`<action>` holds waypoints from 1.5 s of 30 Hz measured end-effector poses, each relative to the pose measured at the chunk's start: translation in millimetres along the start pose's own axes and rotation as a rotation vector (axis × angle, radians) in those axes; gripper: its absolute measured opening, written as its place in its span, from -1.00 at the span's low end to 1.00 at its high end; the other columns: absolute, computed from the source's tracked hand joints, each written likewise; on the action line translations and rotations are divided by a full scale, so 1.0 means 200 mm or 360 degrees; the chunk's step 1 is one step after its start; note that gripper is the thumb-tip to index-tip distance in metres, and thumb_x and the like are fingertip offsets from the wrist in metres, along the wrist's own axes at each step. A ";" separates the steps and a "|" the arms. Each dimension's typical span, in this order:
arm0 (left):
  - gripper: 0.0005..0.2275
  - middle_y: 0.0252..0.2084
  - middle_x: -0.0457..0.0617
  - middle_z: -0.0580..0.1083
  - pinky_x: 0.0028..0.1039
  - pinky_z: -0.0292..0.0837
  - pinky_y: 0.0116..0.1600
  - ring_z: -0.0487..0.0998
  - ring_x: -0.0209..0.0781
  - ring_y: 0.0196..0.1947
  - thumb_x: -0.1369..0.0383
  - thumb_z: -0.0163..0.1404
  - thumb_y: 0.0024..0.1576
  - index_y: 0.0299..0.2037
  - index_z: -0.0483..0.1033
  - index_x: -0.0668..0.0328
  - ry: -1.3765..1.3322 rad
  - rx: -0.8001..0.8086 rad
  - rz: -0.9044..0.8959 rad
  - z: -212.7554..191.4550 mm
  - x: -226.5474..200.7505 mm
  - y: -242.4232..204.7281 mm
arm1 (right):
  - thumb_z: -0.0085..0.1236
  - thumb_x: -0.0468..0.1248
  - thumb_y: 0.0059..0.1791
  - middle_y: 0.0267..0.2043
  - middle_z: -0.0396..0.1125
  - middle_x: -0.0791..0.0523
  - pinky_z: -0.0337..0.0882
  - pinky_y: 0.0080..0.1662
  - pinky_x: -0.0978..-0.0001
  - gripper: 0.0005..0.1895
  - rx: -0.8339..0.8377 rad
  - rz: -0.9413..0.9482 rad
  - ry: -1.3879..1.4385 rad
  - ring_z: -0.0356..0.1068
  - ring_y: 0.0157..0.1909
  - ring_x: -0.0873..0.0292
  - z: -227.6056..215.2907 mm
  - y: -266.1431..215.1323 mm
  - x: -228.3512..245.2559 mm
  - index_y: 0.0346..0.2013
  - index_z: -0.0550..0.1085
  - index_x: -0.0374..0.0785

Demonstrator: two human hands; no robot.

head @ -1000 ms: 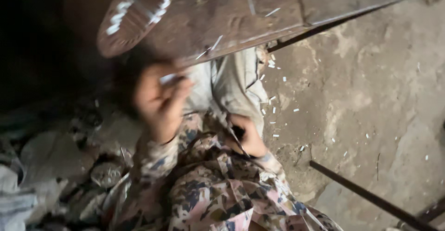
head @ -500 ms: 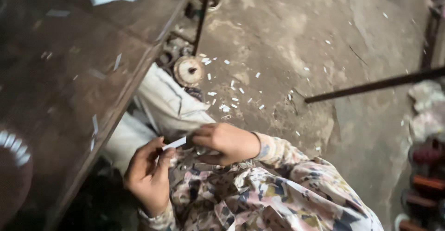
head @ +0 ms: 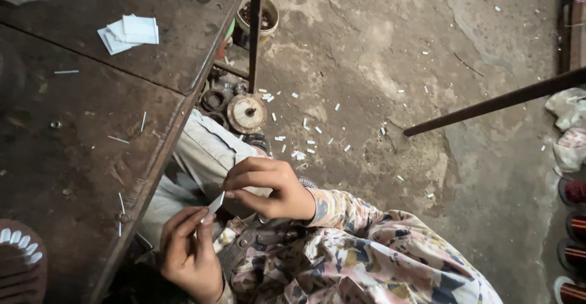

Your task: The person cuts small white rectangular pieces with scissors and inserts them into slots on a brown circular motor stator. The person repeats this process, filling the stator slots with the cut pieces.

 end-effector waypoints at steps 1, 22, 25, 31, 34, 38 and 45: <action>-0.89 -0.07 0.17 0.50 -0.48 0.52 0.01 0.55 -0.13 -0.16 0.70 0.10 0.19 -0.11 0.53 0.53 0.0034 0.0012 0.0083 0.00 0.00 0.01 | 0.24 -0.50 0.01 -0.08 0.47 0.02 0.52 0.05 0.31 -0.84 0.0020 -0.0031 -0.0037 0.54 0.00 0.06 0.00 0.01 0.01 -0.12 0.56 -0.35; -0.93 -0.31 0.16 0.55 -0.53 0.47 -0.28 0.52 -0.29 -0.39 0.65 0.04 0.24 -0.11 0.48 0.55 -0.0360 0.0042 -0.0480 0.00 0.24 -0.14 | 0.10 -0.44 -0.06 -0.31 0.41 0.03 0.42 -0.20 0.34 -0.80 0.0238 0.0323 0.0140 0.43 -0.31 0.13 0.04 0.08 -0.04 -0.13 0.48 -0.34; -0.94 -0.35 0.14 0.54 -0.55 0.43 -0.32 0.51 -0.30 -0.43 0.63 0.03 0.24 -0.13 0.46 0.52 -0.0359 0.0063 -0.0545 -0.03 0.25 -0.12 | 0.08 -0.41 0.01 -0.32 0.40 0.04 0.42 -0.20 0.36 -0.80 0.0282 0.0322 0.0152 0.43 -0.33 0.16 0.04 0.08 -0.04 -0.07 0.47 -0.32; -0.89 -0.39 0.06 0.45 -0.56 0.32 -0.38 0.42 -0.32 -0.47 0.67 -0.02 0.22 -0.20 0.33 0.34 -0.0747 -0.0165 -0.0530 -0.02 0.32 -0.15 | 0.08 -0.43 0.02 -0.38 0.34 0.02 0.36 -0.26 0.30 -0.88 0.0254 0.0310 0.0220 0.36 -0.39 0.12 0.13 0.06 -0.02 -0.15 0.43 -0.32; -0.84 -0.46 0.02 0.40 -0.57 0.26 -0.36 0.33 -0.38 -0.51 0.71 -0.04 0.22 -0.21 0.28 0.28 -0.0891 -0.0244 -0.0445 -0.10 0.36 -0.15 | 0.09 -0.45 0.01 -0.36 0.34 0.01 0.37 -0.25 0.27 -0.84 0.0288 0.0212 0.0147 0.40 -0.35 0.06 0.19 0.06 0.00 -0.10 0.44 -0.33; -0.84 -0.48 0.03 0.37 -0.62 0.16 -0.41 0.24 -0.43 -0.55 0.69 -0.06 0.24 -0.31 0.29 0.28 -0.0830 -0.0139 -0.0313 -0.32 0.36 -0.11 | 0.14 -0.43 0.01 -0.23 0.31 -0.01 0.38 -0.15 0.20 -0.71 0.0644 -0.0174 0.0029 0.39 -0.21 -0.06 0.28 0.11 0.03 0.03 0.43 -0.34; -0.95 -0.42 -0.01 0.37 -0.51 0.27 -0.32 0.31 -0.35 -0.45 0.58 -0.05 0.22 -0.24 0.35 0.28 -0.0803 -0.0231 -0.0724 -0.54 0.14 -0.20 | 0.19 -0.32 -0.17 -0.16 0.31 -0.04 0.43 -0.06 0.11 -0.61 0.1119 -0.0901 -0.0006 0.37 -0.11 -0.11 0.44 0.19 0.06 -0.07 0.45 -0.36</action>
Point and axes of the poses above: each hand's wrist, its own y-axis towards the middle knuckle, its own z-axis out of the palm, x = y × z, the point moved 2 cm from there along y, towards the middle knuckle
